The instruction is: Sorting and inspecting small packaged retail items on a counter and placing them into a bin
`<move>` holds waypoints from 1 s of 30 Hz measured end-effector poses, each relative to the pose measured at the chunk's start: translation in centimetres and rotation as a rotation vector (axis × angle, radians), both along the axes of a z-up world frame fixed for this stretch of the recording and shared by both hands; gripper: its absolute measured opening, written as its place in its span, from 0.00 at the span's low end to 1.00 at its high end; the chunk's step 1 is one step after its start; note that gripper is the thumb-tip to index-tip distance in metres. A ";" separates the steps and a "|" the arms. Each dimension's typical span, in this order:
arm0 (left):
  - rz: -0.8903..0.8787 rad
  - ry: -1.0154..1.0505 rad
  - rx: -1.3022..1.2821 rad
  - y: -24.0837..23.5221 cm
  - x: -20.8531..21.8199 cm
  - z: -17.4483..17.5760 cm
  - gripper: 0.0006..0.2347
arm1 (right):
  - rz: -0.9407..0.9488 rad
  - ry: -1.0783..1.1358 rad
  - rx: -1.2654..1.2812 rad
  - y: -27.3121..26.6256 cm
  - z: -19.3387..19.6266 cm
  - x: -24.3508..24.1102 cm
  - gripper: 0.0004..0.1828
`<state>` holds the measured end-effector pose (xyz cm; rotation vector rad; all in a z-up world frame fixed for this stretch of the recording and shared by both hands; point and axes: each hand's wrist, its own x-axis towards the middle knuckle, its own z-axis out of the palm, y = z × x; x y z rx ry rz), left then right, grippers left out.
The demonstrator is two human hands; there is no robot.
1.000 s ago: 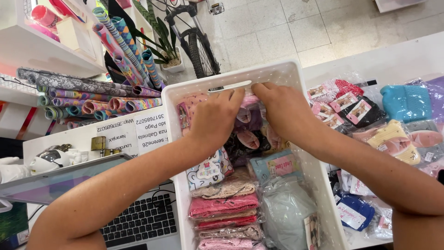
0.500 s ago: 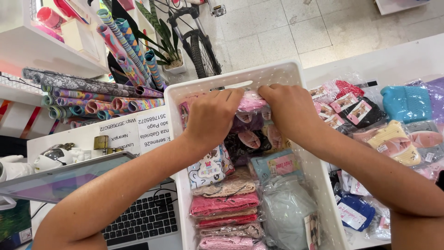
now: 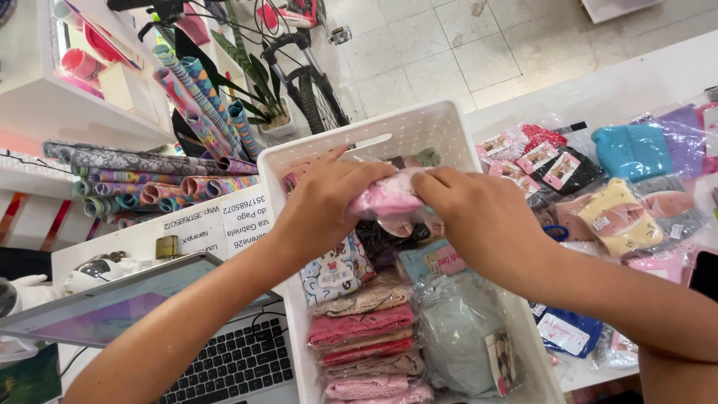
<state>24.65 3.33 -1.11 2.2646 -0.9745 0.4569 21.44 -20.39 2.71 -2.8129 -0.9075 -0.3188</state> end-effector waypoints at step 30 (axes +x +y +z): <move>-0.114 -0.948 0.678 0.3 1.3 -3.4 0.11 | 0.104 -0.669 -0.336 2.1 -7.1 2.8 0.09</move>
